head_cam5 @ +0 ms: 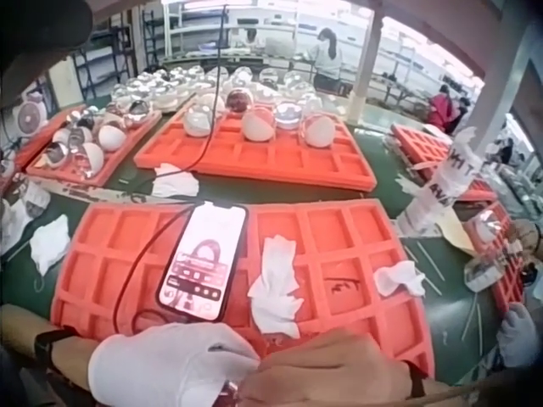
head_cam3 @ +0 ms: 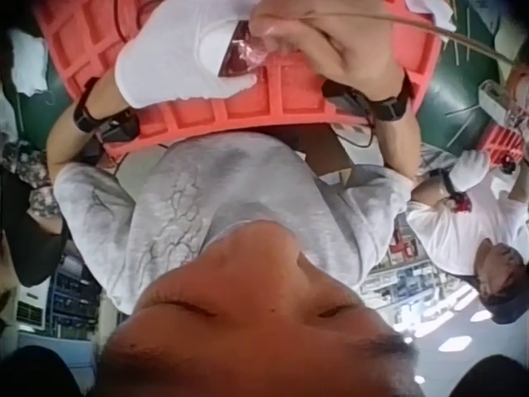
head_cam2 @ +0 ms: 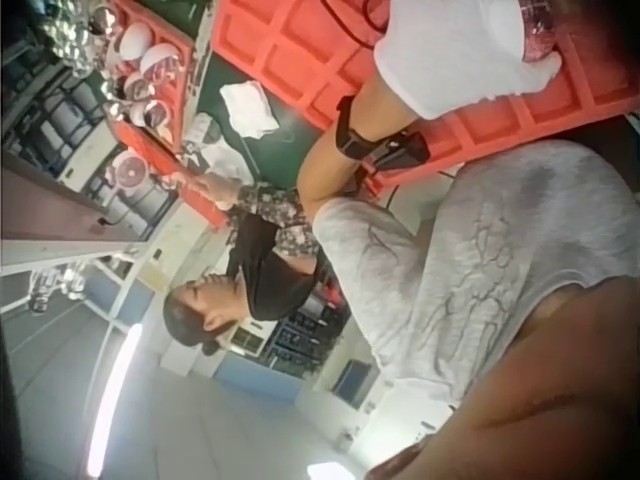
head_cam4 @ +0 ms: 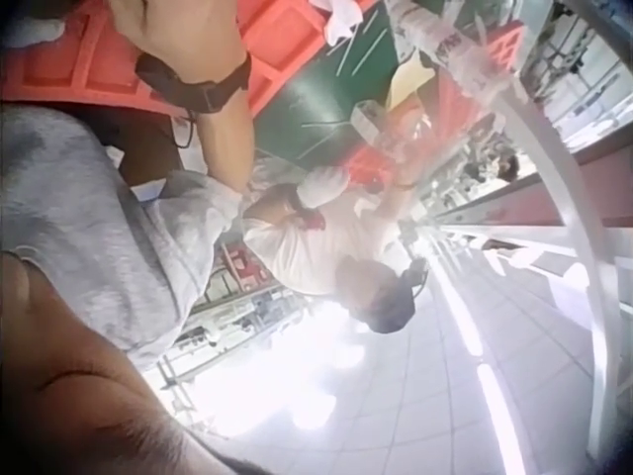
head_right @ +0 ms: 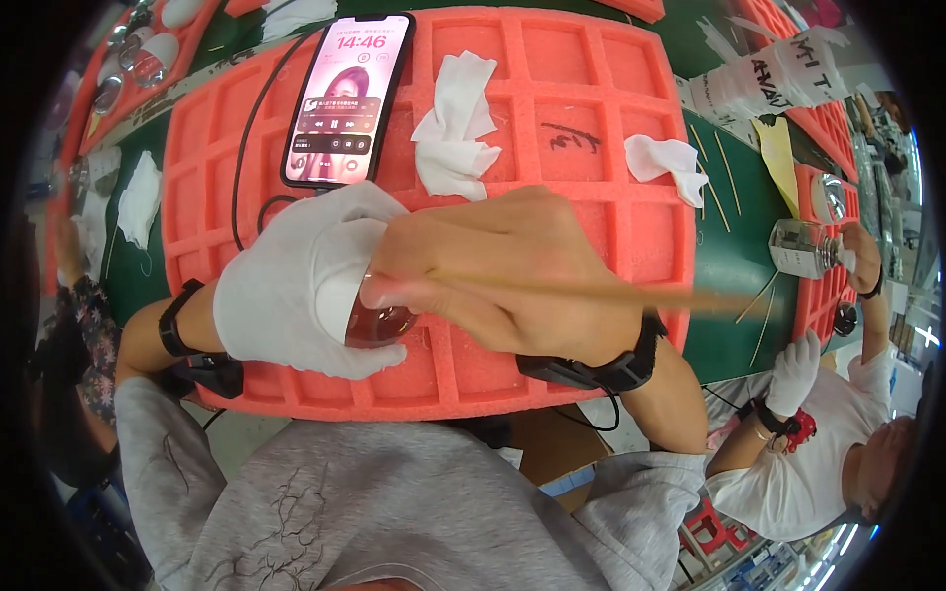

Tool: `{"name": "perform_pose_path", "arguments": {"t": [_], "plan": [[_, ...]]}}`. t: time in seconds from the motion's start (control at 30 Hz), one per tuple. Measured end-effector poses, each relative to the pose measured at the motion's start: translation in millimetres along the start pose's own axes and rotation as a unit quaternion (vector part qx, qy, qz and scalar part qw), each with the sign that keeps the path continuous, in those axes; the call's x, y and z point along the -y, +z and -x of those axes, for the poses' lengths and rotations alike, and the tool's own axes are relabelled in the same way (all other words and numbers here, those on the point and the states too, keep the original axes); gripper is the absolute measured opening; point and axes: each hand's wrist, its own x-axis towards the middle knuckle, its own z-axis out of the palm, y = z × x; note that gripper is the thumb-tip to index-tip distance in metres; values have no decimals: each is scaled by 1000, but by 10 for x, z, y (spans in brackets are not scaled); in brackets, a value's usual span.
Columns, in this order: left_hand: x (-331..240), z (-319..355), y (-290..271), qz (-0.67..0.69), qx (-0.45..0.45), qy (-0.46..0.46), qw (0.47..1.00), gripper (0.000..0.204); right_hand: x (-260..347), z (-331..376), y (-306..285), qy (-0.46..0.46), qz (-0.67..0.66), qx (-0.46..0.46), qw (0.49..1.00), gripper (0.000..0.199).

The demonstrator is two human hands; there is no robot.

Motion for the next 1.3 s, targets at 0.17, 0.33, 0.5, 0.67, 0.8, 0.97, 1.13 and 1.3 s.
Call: {"name": "perform_pose_path", "arguments": {"t": [0.17,0.33,0.5,0.67,0.8,0.97,1.13,1.3], "plan": [[-28,-4,-4,1,-3,0,1000,44,12,-19,9,18,8,-4,1000,8],[-21,-10,8,36,-10,-10,999,43,36,-13,49,7,-29,8,1000,10],[-13,-4,4,20,-7,7,1000,44,-23,7,10,-43,33,-13,998,12],[-7,0,12,18,-12,4,1000,44,23,5,13,25,15,6,1000,13],[-2,2,12,23,-10,7,1000,44,32,-3,35,11,-3,4,1000,13],[9,-1,8,10,-9,11,1000,44,0,-5,32,16,13,-4,1000,12],[-20,-3,-2,22,2,-5,1000,44,9,3,10,-11,13,4,1000,11],[-3,-26,-3,1,-16,19,1000,44,55,-32,-71,32,56,8,998,11]]}}
